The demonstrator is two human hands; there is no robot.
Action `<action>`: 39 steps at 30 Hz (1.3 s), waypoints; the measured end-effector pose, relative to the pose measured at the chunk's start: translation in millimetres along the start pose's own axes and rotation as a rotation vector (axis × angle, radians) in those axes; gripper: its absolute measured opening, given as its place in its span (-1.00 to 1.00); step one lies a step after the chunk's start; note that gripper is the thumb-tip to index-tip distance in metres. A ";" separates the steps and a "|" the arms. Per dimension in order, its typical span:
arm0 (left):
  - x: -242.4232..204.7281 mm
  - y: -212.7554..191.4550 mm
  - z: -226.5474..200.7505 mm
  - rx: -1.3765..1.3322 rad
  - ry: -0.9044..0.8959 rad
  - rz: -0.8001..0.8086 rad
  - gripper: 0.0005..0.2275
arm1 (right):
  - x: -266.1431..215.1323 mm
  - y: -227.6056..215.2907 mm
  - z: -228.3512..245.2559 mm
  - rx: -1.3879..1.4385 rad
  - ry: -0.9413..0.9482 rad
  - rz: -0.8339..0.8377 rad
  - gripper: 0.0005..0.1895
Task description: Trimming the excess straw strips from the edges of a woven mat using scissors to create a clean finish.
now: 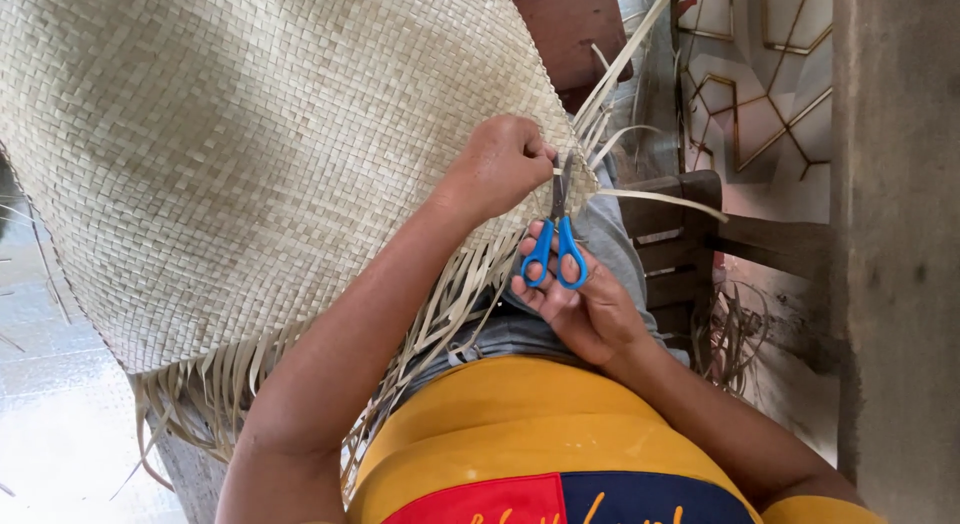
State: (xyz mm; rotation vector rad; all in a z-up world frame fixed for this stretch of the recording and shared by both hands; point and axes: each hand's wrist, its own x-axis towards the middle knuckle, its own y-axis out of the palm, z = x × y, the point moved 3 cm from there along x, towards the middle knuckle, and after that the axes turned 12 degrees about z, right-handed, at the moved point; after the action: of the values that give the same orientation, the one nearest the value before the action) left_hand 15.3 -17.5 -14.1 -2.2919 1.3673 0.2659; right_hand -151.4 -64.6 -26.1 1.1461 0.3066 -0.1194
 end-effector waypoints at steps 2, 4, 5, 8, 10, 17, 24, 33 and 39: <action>1.1 0.6 1.5 -0.007 0.003 -0.002 -0.85 | -0.1 -1.9 -0.3 -0.006 -0.002 -0.001 -0.50; 2.6 1.1 3.6 -0.024 0.010 -0.017 -0.84 | 0.1 -5.3 -0.8 -0.018 -0.005 -0.001 -0.50; 2.8 1.1 4.1 -0.025 0.010 -0.018 -0.84 | -0.3 -5.5 -0.5 -0.020 -0.004 -0.001 -0.50; 4.2 1.2 5.8 -0.034 0.020 -0.015 -0.85 | -0.8 -5.0 0.3 -0.024 -0.004 -0.003 -0.51; 5.9 2.0 7.7 -0.027 0.024 -0.015 -0.85 | -1.1 -3.9 0.8 -0.061 0.003 -0.032 -0.53; 1.8 -5.8 0.0 0.019 0.049 -0.007 -0.83 | -8.3 -0.9 4.6 -0.105 -0.010 -0.099 -0.54; -109.0 -87.5 -47.3 0.375 0.251 -0.273 -0.91 | -32.8 55.6 88.4 -1.243 -0.083 -0.253 -0.60; -331.6 -172.8 31.3 0.970 -0.096 -0.945 -0.83 | 38.2 60.4 124.4 -1.898 0.042 -0.276 -0.67; -425.9 -156.0 141.5 0.960 -0.872 -1.107 -0.75 | 67.2 61.7 111.4 -2.099 0.300 -0.275 -0.55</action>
State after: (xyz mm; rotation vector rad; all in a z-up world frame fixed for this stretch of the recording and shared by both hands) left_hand -47.7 445.7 70.6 -1.4397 -0.2786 0.1367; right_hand -52.2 -136.3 49.8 -0.9774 0.5929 0.1487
